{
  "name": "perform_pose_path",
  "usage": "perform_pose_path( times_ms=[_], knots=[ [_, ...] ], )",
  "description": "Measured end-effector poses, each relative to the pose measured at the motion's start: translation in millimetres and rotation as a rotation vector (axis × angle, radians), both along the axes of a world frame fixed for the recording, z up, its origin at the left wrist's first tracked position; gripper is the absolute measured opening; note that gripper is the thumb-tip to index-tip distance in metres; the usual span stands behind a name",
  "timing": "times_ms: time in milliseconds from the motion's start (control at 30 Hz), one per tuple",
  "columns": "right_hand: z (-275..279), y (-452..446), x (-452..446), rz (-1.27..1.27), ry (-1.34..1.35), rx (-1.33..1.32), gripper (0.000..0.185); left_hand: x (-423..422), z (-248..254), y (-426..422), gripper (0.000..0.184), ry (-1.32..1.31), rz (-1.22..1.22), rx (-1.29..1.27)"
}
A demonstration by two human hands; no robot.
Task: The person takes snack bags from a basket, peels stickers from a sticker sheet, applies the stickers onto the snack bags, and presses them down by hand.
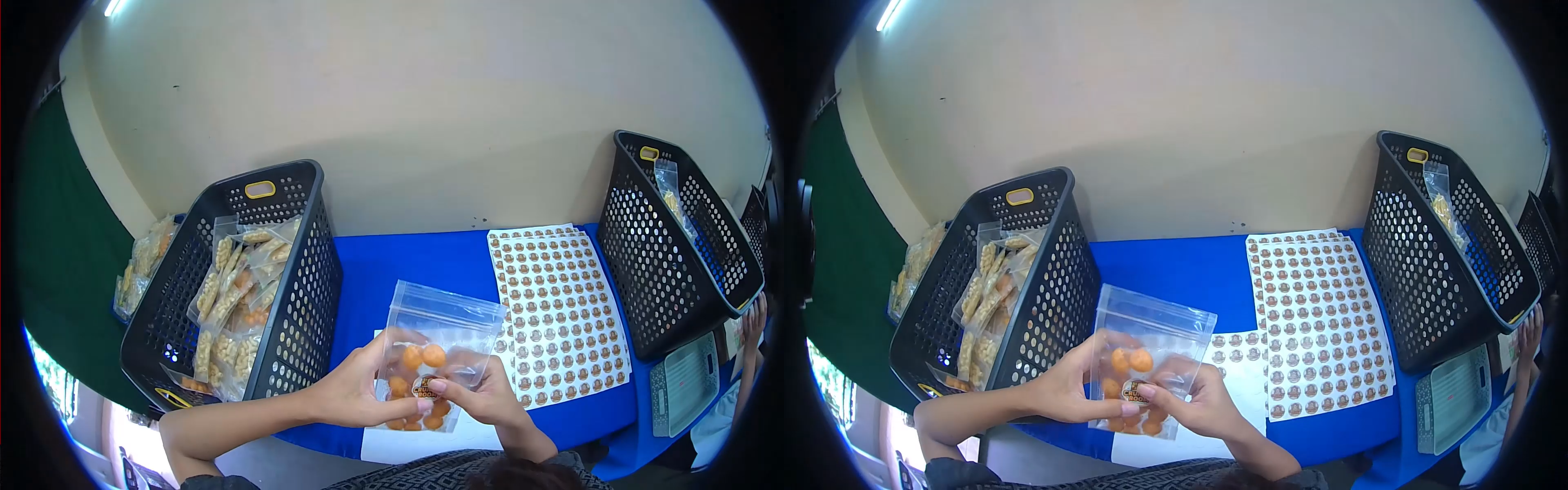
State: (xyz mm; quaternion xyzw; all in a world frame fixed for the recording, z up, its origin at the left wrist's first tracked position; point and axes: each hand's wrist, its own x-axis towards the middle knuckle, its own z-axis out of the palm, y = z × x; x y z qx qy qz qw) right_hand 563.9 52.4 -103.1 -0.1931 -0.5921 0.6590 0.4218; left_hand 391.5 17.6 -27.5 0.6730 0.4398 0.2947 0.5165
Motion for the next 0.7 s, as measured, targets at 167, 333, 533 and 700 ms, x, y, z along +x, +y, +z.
perform_pose_path(
  times_ms=[167,333,533,700],
  knots=[
    [6.1,-5.0,0.5,-0.038,-0.022,0.09,0.01,0.1,-2.3,0.2,0.045,0.017,0.04,0.03],
    [4.0,-10.0,-3.9,-0.037,0.062,-0.059,0.011,0.6,-1.0,-0.3,0.042,-0.07,0.065,0.009],
    [6.4,-10.7,-5.6,-0.042,0.051,0.054,0.017,-0.9,4.9,-0.4,0.043,0.071,0.043,0.054],
    [1.5,-13.3,-5.0,-0.05,0.06,0.106,0.023,-6.2,2.4,6.6,0.037,0.077,-0.013,0.32]
  ],
)
